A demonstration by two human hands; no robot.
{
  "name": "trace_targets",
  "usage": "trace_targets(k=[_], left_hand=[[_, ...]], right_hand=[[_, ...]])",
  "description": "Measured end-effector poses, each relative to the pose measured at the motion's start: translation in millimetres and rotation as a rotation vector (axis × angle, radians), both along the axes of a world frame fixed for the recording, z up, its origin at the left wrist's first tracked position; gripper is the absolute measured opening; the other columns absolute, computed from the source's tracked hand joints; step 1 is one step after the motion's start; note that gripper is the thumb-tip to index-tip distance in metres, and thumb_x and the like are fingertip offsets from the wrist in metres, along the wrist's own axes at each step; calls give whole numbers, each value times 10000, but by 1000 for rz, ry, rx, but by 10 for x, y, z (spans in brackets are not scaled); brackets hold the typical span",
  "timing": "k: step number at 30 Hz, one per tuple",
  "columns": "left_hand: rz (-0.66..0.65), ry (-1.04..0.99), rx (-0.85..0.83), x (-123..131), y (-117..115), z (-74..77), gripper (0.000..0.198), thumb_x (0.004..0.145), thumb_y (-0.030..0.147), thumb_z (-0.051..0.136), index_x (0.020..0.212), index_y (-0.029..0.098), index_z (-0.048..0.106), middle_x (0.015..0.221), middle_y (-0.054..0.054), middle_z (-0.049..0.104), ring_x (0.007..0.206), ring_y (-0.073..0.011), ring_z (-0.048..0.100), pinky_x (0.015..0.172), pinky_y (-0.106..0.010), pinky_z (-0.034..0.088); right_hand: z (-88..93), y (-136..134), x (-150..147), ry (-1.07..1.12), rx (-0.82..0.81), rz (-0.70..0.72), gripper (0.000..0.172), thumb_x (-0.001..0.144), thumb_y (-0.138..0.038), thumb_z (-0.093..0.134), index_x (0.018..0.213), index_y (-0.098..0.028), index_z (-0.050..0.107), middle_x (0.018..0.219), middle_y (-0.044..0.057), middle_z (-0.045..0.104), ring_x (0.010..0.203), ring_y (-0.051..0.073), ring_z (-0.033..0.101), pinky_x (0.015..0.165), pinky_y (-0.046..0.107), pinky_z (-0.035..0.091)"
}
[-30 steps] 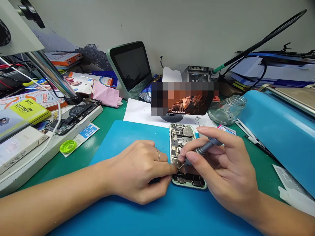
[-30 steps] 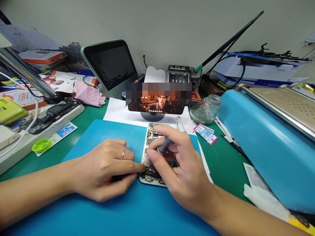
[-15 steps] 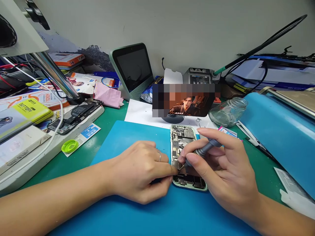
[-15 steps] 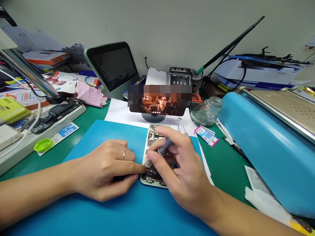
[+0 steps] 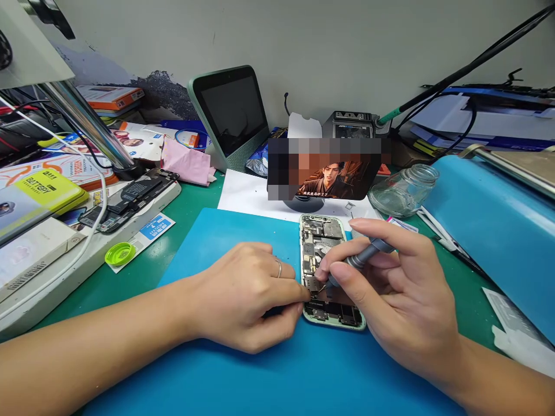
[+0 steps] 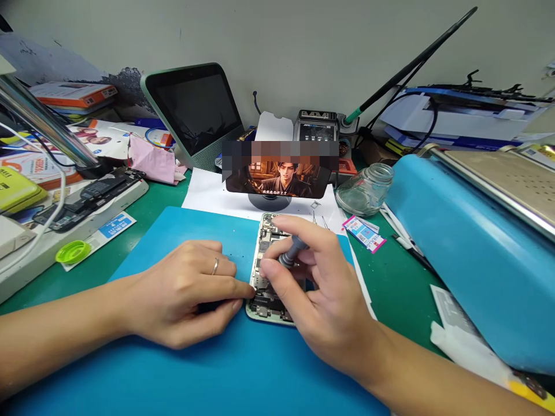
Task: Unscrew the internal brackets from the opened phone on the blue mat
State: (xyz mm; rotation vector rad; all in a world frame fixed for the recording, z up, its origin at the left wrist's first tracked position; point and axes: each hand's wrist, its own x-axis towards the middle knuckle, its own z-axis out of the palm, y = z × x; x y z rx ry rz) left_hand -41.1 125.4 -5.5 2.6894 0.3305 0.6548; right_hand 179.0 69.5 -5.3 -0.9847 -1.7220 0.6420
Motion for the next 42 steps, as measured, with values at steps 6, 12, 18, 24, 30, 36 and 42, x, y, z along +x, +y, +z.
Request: trace_targets(k=[6, 12, 18, 24, 30, 36, 42], left_hand=[[-7, -15, 2, 13, 4, 6, 240, 936, 130, 532, 982, 129, 768, 646, 13, 606, 539, -146, 498, 551, -373, 290], [5, -1, 9, 2, 8, -7, 230, 940, 138, 533, 1005, 141, 753, 661, 12, 612, 556, -153, 530, 557, -374, 299], [1, 12, 15, -8, 4, -14, 168, 956, 159, 532, 917, 175, 695, 671, 7, 625, 573, -151, 555, 560, -361, 292], [-27, 38, 16, -4, 7, -6, 188, 965, 161, 523, 830, 188, 650, 669, -3, 639, 575, -149, 559, 561, -359, 281], [-36, 44, 31, -7, 16, -11, 165, 971, 163, 542, 956, 177, 706, 718, -5, 680, 606, -153, 590, 575, -360, 306], [-47, 62, 47, 0, 25, -3, 162, 1010, 173, 537, 988, 179, 697, 795, -2, 719, 655, -139, 620, 583, -365, 318], [-69, 87, 25, 4, 23, 17, 109, 1003, 209, 566, 978, 194, 671, 814, 11, 722, 691, -140, 628, 600, -368, 317]], right_hand=[[-3, 5, -12, 13, -24, 36, 471, 1014, -137, 594, 1392, -396, 482, 927, -12, 683, 752, 150, 714, 579, 258, 641], [16, 11, -17, 36, -28, 52, 459, 1015, -125, 588, 1380, -384, 487, 923, -11, 686, 768, 144, 718, 616, 252, 657], [29, 14, -26, 58, 1, 53, 494, 991, -71, 599, 1378, -361, 499, 909, -18, 679, 786, 141, 727, 668, 261, 675], [30, -13, -29, 80, 7, 70, 515, 978, -55, 603, 1370, -377, 512, 1006, 16, 659, 799, 159, 748, 656, 305, 701], [42, -14, -33, 73, 7, 50, 494, 990, -92, 604, 1360, -410, 525, 952, 14, 668, 775, 178, 753, 638, 329, 709], [49, -5, -27, 73, 12, 40, 523, 978, -62, 599, 1362, -413, 544, 948, 14, 664, 772, 171, 750, 615, 319, 695], [43, -3, -18, 82, 8, 31, 510, 978, -81, 612, 1359, -416, 557, 920, 18, 685, 752, 189, 752, 590, 335, 693]])
